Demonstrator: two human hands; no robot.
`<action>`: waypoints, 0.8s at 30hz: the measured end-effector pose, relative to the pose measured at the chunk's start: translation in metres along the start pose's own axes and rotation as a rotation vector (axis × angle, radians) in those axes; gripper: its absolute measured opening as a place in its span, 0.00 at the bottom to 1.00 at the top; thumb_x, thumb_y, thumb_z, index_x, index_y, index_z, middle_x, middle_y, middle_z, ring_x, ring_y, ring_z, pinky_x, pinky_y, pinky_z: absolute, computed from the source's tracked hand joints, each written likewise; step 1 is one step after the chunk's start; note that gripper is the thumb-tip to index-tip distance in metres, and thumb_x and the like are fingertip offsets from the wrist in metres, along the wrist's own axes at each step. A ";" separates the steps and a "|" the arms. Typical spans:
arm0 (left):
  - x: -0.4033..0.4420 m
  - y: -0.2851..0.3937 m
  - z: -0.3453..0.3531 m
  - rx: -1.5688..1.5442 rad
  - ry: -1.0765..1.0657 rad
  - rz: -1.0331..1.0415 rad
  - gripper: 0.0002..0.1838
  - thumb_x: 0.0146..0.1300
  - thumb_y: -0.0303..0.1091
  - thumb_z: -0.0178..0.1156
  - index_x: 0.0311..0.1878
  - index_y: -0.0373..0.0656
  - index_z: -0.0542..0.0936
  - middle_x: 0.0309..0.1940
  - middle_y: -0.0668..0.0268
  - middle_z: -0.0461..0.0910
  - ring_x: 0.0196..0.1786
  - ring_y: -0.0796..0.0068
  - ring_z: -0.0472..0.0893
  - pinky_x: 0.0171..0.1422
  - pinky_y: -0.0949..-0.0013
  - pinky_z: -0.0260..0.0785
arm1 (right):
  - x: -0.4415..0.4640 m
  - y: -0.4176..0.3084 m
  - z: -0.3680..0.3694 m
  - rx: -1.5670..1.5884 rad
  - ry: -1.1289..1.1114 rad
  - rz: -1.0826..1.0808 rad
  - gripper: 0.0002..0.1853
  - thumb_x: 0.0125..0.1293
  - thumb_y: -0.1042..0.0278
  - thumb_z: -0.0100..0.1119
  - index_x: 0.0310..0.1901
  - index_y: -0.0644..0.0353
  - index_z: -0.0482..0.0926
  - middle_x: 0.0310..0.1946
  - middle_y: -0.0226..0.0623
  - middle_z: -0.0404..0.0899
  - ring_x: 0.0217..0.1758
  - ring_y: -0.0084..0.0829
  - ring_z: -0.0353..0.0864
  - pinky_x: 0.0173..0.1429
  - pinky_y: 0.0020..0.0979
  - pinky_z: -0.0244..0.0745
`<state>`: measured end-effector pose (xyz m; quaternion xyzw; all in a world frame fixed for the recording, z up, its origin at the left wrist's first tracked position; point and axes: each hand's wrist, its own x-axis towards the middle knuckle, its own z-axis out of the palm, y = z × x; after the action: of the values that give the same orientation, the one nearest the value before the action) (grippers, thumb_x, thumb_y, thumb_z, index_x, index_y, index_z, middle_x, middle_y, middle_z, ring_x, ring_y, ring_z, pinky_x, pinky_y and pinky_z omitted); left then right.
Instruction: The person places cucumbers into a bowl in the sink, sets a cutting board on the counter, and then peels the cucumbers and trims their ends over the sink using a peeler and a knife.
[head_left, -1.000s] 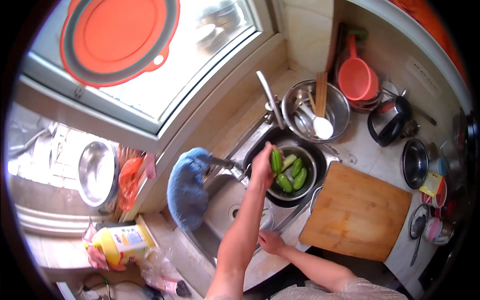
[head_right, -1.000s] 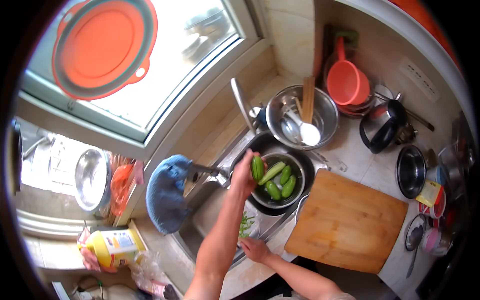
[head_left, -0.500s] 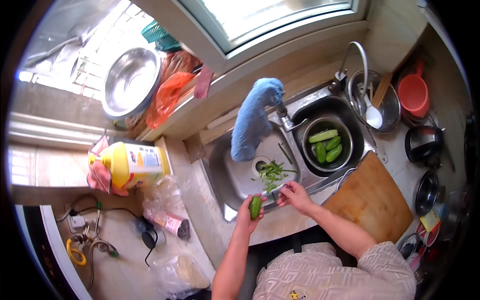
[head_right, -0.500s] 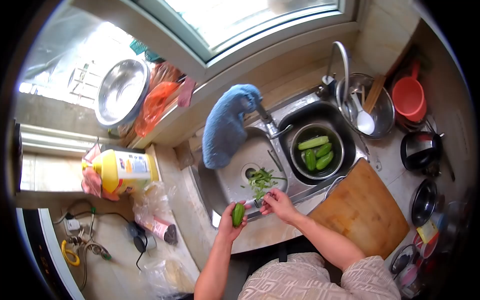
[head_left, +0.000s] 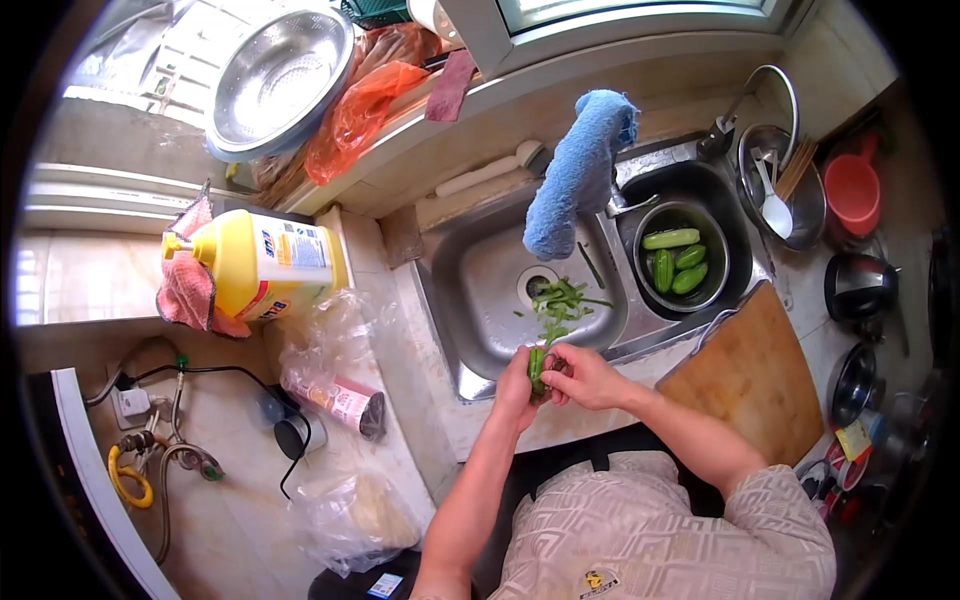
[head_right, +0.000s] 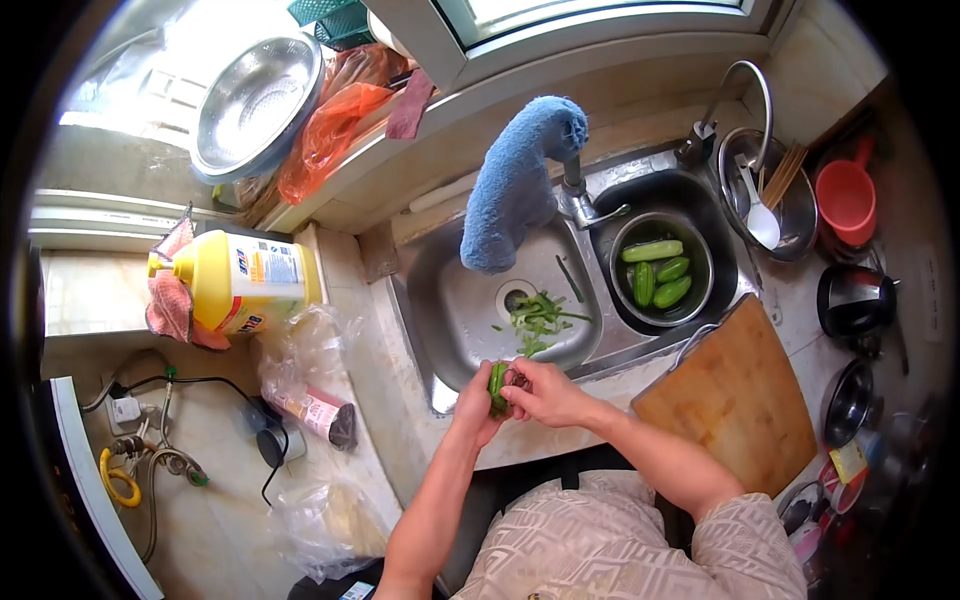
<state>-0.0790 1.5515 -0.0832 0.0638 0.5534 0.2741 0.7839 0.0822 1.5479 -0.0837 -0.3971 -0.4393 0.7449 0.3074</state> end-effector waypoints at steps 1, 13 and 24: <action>0.001 0.001 0.000 0.026 0.009 -0.021 0.22 0.77 0.50 0.34 0.44 0.44 0.74 0.32 0.63 0.78 0.27 0.69 0.76 0.28 0.67 0.66 | 0.002 -0.002 -0.002 -0.049 -0.010 0.007 0.06 0.71 0.72 0.54 0.41 0.64 0.69 0.25 0.33 0.77 0.26 0.22 0.80 0.29 0.24 0.78; -0.007 0.021 -0.014 0.075 0.108 -0.096 0.21 0.76 0.50 0.36 0.41 0.48 0.74 0.25 0.69 0.76 0.24 0.75 0.74 0.20 0.75 0.57 | 0.032 0.017 0.008 0.219 -0.050 0.128 0.06 0.71 0.70 0.54 0.39 0.63 0.70 0.25 0.33 0.76 0.25 0.21 0.77 0.27 0.26 0.79; 0.008 0.015 -0.042 0.121 0.201 -0.142 0.19 0.74 0.51 0.40 0.41 0.48 0.73 0.25 0.68 0.75 0.22 0.78 0.70 0.18 0.77 0.52 | 0.044 0.034 0.012 0.310 -0.093 0.156 0.07 0.71 0.68 0.55 0.38 0.61 0.71 0.25 0.32 0.76 0.25 0.21 0.78 0.29 0.28 0.81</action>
<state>-0.1198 1.5596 -0.1002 0.0442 0.6477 0.1891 0.7367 0.0458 1.5643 -0.1245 -0.3433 -0.3008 0.8427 0.2854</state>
